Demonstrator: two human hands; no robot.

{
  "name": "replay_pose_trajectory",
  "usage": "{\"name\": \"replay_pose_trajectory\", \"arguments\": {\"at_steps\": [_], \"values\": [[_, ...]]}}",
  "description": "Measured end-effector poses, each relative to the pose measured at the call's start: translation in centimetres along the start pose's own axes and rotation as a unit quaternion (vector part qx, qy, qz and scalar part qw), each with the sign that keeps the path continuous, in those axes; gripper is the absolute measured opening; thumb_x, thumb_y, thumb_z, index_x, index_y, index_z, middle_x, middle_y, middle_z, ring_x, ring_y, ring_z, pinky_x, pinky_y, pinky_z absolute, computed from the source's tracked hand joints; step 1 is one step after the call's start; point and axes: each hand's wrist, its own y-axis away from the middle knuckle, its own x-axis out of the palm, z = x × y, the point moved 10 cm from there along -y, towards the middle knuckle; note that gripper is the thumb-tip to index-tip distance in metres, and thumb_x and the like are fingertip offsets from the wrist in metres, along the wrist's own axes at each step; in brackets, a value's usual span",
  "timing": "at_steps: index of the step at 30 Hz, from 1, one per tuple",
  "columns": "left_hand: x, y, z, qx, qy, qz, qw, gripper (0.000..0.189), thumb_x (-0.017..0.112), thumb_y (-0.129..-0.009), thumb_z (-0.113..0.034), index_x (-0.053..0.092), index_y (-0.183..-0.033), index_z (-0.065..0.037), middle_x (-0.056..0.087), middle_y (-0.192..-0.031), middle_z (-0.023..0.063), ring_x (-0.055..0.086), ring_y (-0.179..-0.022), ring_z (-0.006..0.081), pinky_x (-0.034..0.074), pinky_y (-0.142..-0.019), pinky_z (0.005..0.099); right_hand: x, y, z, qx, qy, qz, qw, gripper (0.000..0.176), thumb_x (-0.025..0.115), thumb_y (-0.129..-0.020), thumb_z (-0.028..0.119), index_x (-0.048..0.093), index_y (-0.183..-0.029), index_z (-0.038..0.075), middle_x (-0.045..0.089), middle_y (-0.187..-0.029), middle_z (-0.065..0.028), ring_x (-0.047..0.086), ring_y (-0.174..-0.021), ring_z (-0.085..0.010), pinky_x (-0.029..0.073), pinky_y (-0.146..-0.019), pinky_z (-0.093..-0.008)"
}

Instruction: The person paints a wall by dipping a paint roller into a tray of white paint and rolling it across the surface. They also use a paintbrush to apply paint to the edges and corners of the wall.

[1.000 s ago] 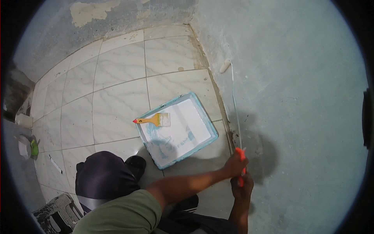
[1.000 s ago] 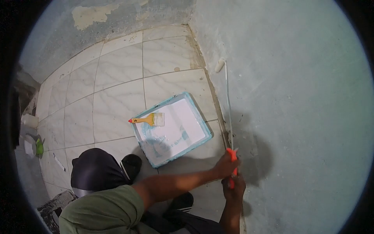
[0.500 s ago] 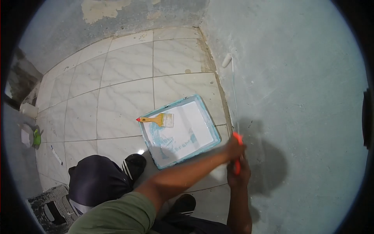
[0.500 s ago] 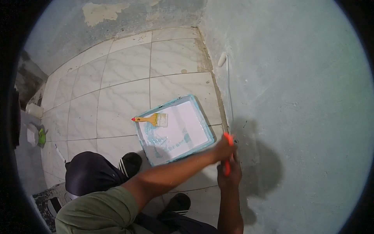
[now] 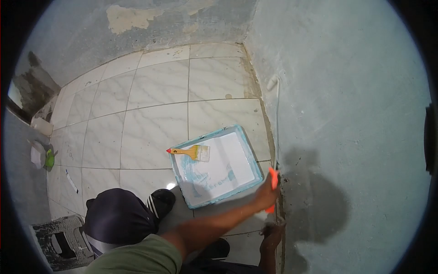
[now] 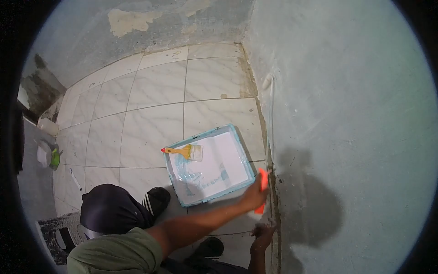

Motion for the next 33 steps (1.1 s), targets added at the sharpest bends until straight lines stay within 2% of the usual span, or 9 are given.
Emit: {"name": "replay_pose_trajectory", "arguments": {"at_steps": [4,7,11,15,16,18,27,30,33], "values": [[-4.6,-11.7,-4.2,0.013,-0.057,-0.051,0.997,0.074,0.056,-0.092,-0.026,0.025,-0.155,-0.004,0.055,-0.136,0.0298,0.055,-0.125,0.045,0.045,-0.104,0.0469,-4.4,2.1,-2.8,0.016,0.087,-0.018,0.996,0.036,0.043,-0.105,0.031,0.049,-0.123,0.001,0.058,-0.078,-0.0079,0.054,-0.06,-0.0177,0.046,-0.052,-0.0316],[-9.3,-20.1,-8.7,0.062,0.004,-0.074,0.995,0.058,0.051,-0.087,-0.013,0.038,-0.142,0.001,0.064,-0.11,0.0237,0.069,-0.084,0.0329,0.057,-0.073,0.0444,-5.9,4.8,-4.0,0.075,0.106,-0.035,0.991,0.033,0.047,-0.104,0.026,0.05,-0.124,0.0,0.057,-0.073,-0.007,0.055,-0.059,-0.0161,0.047,-0.053,-0.031],[-9.4,-19.6,-11.0,0.025,0.011,-0.097,0.995,0.055,0.052,-0.085,-0.015,0.039,-0.133,0.006,0.064,-0.108,0.0297,0.067,-0.097,0.0441,0.055,-0.081,0.05,-5.9,6.1,-4.5,0.06,0.255,0.023,0.965,0.032,0.058,-0.099,0.026,0.06,-0.12,0.001,0.06,-0.077,-0.0064,0.059,-0.064,-0.0182,0.05,-0.059,-0.0309],[-0.4,-11.9,-2.2,0.236,-0.127,-0.307,0.913,0.068,0.052,-0.094,-0.019,0.026,-0.152,0.002,0.059,-0.127,0.0305,0.064,-0.104,0.0473,0.051,-0.089,0.0554,-4.6,3.2,-1.4,0.033,0.332,0.005,0.943,0.026,0.056,-0.097,0.019,0.06,-0.112,-0.001,0.057,-0.073,-0.0056,0.054,-0.06,-0.0132,0.046,-0.054,-0.0305],[1.8,-8.9,-0.3,0.053,-0.05,-0.115,0.991,0.079,0.052,-0.093,-0.017,0.01,-0.158,0.0,0.053,-0.134,0.0329,0.061,-0.111,0.0488,0.05,-0.093,0.0555,-3.8,2.4,1.2,0.019,0.372,-0.012,0.928,0.021,0.059,-0.095,0.017,0.063,-0.107,-0.001,0.057,-0.073,-0.0046,0.054,-0.06,-0.0131,0.045,-0.055,-0.0299],[3.9,-5.1,0.7,0.061,0.016,-0.045,0.997,0.083,0.053,-0.092,-0.018,0.004,-0.158,0.0,0.05,-0.137,0.0353,0.057,-0.117,0.05,0.048,-0.096,0.0552,-3.7,-0.5,3.6,-0.016,0.362,-0.013,0.932,0.02,0.059,-0.096,0.015,0.062,-0.107,-0.001,0.057,-0.073,-0.004,0.054,-0.06,-0.0125,0.045,-0.055,-0.029],[-13.8,-26.6,-10.0,0.013,-0.058,-0.083,0.995,0.066,0.054,-0.087,-0.017,0.03,-0.144,0.006,0.056,-0.13,0.0332,0.059,-0.116,0.047,0.049,-0.096,0.052,3.8,-0.9,10.8,-0.1,0.391,0.044,0.914,0.017,0.062,-0.096,0.013,0.064,-0.106,0.0,0.062,-0.076,-0.0019,0.055,-0.062,-0.0135,0.045,-0.059,-0.0286],[-16.0,-27.7,-12.4,0.043,-0.065,-0.113,0.991,0.064,0.054,-0.087,-0.017,0.031,-0.142,0.007,0.056,-0.13,0.0324,0.059,-0.117,0.0463,0.05,-0.096,0.0509,7.4,-0.4,12.3,-0.111,0.538,0.107,0.829,0.037,0.062,-0.098,0.025,0.063,-0.123,-0.001,0.068,-0.115,-0.016,0.062,-0.111,-0.0306,0.047,-0.097,-0.0377],[-11.3,-25.0,-8.2,0.052,-0.049,-0.112,0.991,0.076,0.053,-0.088,-0.018,0.019,-0.151,0.007,0.052,-0.136,0.0325,0.056,-0.123,0.0458,0.047,-0.101,0.0503,13.1,0.6,16.8,-0.168,0.441,0.159,0.867,0.034,0.063,-0.098,0.022,0.063,-0.123,-0.001,0.069,-0.115,-0.0164,0.062,-0.108,-0.0278,0.048,-0.095,-0.0375]]}}
